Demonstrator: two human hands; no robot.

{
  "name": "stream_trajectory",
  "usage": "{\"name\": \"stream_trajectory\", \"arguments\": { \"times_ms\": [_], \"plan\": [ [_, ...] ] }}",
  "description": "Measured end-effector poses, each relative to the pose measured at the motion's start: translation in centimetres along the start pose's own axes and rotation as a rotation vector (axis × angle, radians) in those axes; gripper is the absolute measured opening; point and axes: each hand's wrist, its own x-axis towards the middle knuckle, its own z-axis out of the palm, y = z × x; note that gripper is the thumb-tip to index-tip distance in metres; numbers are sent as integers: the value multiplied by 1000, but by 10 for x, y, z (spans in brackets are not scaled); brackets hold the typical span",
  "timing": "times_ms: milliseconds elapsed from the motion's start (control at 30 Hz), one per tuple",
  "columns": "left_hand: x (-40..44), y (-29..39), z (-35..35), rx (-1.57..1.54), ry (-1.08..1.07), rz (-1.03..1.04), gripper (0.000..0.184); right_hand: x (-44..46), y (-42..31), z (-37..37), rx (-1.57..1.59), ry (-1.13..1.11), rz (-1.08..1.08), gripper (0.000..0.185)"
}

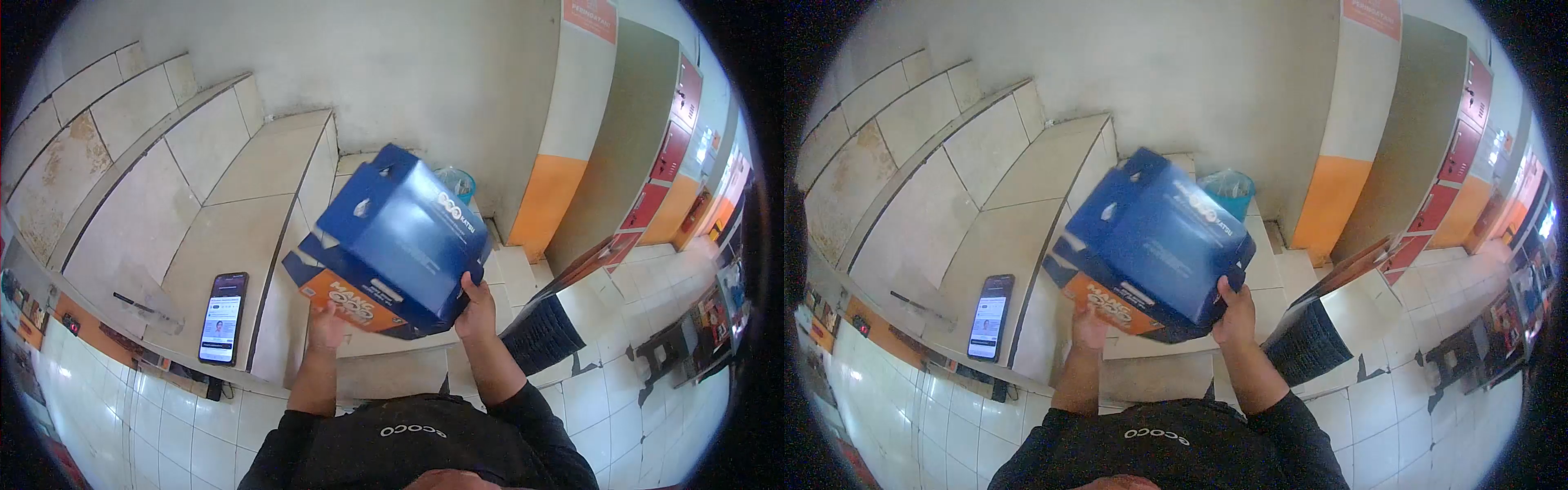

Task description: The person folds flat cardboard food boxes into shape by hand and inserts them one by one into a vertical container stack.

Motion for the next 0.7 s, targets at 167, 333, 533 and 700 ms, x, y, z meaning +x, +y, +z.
{"name": "stream_trajectory", "arguments": {
  "times_ms": [167,333,533,700],
  "plan": [
    [-11,36,78,159,19,61,55,26,47,-45,-1204,522,-370,77],
    [-17,30,85,258,-153,47,55,-41,12,31,-1471,-220,-728,106],
    [-10,22,120,156,-175,-17,32,-44,-12,45,-1175,-439,-554,105],
    [-7,9,128,239,-176,-82,31,-51,-10,39,-598,-596,23,103]
  ]
}}
